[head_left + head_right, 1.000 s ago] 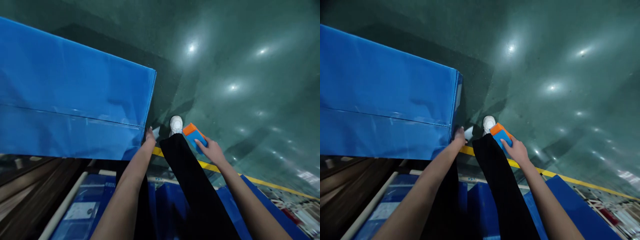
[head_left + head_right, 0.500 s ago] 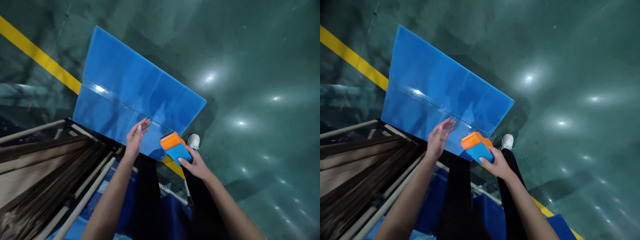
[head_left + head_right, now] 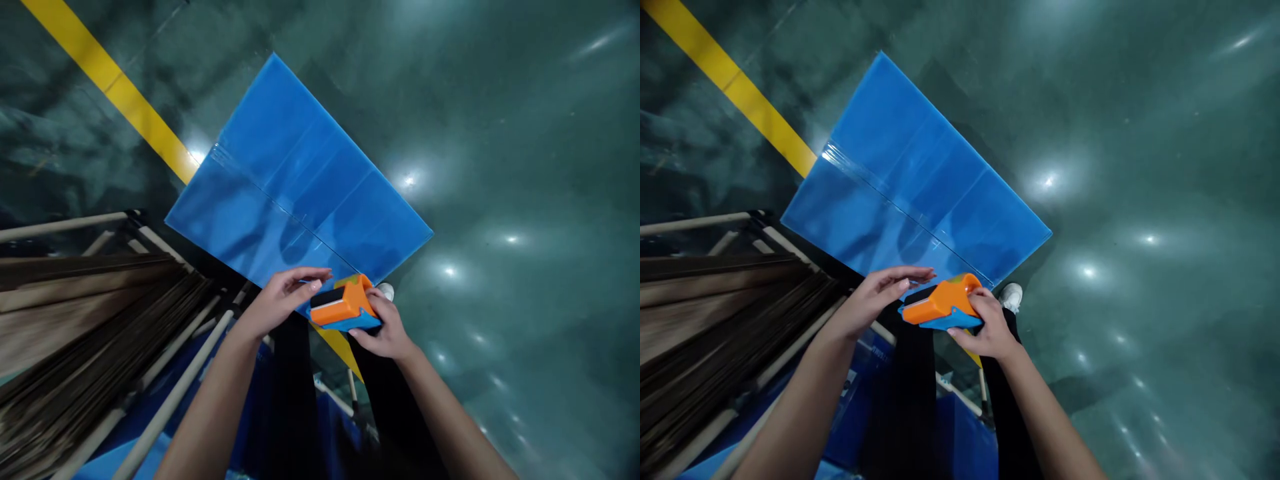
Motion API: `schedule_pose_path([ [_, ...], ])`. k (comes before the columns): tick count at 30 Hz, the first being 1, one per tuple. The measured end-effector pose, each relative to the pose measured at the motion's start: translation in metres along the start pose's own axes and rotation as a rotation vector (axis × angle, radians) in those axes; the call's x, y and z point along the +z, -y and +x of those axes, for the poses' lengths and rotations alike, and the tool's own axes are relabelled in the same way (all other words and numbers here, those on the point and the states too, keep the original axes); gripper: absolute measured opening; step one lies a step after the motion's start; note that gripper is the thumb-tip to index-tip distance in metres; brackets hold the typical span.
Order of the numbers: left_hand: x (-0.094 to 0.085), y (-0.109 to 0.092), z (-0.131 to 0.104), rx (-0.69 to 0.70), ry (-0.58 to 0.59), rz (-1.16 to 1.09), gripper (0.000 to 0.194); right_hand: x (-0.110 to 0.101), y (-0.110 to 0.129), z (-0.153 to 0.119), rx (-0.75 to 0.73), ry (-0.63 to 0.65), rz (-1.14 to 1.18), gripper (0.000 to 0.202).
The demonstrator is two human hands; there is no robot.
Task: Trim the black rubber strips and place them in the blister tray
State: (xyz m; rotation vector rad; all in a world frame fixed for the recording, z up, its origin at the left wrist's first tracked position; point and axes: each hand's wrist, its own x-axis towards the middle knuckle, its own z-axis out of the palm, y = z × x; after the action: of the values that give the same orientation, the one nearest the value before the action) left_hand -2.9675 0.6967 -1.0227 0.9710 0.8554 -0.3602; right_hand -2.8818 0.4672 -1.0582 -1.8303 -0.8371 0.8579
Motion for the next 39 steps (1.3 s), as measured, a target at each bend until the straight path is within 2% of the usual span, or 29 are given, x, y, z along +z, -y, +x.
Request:
schedule_pose_path([
  [3, -0.003, 0.004, 0.004, 0.071, -0.105, -0.033, 0.017, 0.001, 0.002, 0.007, 0.015, 0.038, -0.031, 0.028],
  [6, -0.008, 0.006, 0.008, 0.127, -0.235, -0.024, 0.018, 0.003, 0.004, 0.011, 0.106, 0.102, -0.081, 0.028],
  [10, -0.019, 0.005, 0.013, 0.118, -0.306, 0.005, 0.021, 0.007, 0.009, 0.019, 0.190, 0.114, -0.117, 0.032],
  [13, -0.033, 0.001, 0.022, 0.170, -0.349, 0.072, 0.022, 0.015, 0.017, 0.041, 0.197, 0.121, -0.126, 0.032],
  [15, -0.050, -0.005, 0.033, 0.227, -0.397, 0.139, 0.024, 0.025, 0.025, 0.066, 0.229, 0.150, -0.127, 0.031],
  [17, -0.078, -0.016, 0.046, 0.265, -0.436, 0.203, 0.027, 0.038, 0.033, 0.092, 0.286, 0.170, -0.125, 0.032],
  [18, -0.097, -0.024, 0.052, 0.281, -0.463, 0.222, 0.028, 0.045, 0.035, 0.104, 0.314, 0.177, -0.127, 0.034],
  [20, -0.147, -0.044, 0.067, 0.327, -0.566, 0.225, 0.027, 0.056, 0.037, 0.117, 0.358, 0.201, -0.136, 0.036],
  [23, -0.236, -0.077, 0.090, 0.413, -0.798, 0.205, 0.020, 0.061, 0.026, 0.114, 0.449, 0.278, -0.175, 0.039],
  [25, -0.286, -0.090, 0.109, 0.370, -0.808, 0.271, 0.015, 0.062, 0.014, 0.106, 0.524, 0.287, -0.213, 0.040],
  [27, -0.319, -0.092, 0.130, 0.298, -0.789, 0.317, 0.013, 0.064, 0.003, 0.107, 0.568, 0.262, -0.257, 0.042],
  [29, -0.337, -0.086, 0.152, 0.269, -0.818, 0.317, 0.015, 0.070, -0.006, 0.119, 0.571, 0.254, -0.289, 0.042],
  [33, -0.352, -0.074, 0.187, 0.288, -0.891, 0.305, 0.017, 0.090, -0.015, 0.153, 0.556, 0.254, -0.296, 0.041],
  [39, -0.374, -0.076, 0.218, 0.320, -0.876, 0.490, 0.015, 0.107, -0.021, 0.173, 0.635, 0.212, -0.219, 0.046],
])
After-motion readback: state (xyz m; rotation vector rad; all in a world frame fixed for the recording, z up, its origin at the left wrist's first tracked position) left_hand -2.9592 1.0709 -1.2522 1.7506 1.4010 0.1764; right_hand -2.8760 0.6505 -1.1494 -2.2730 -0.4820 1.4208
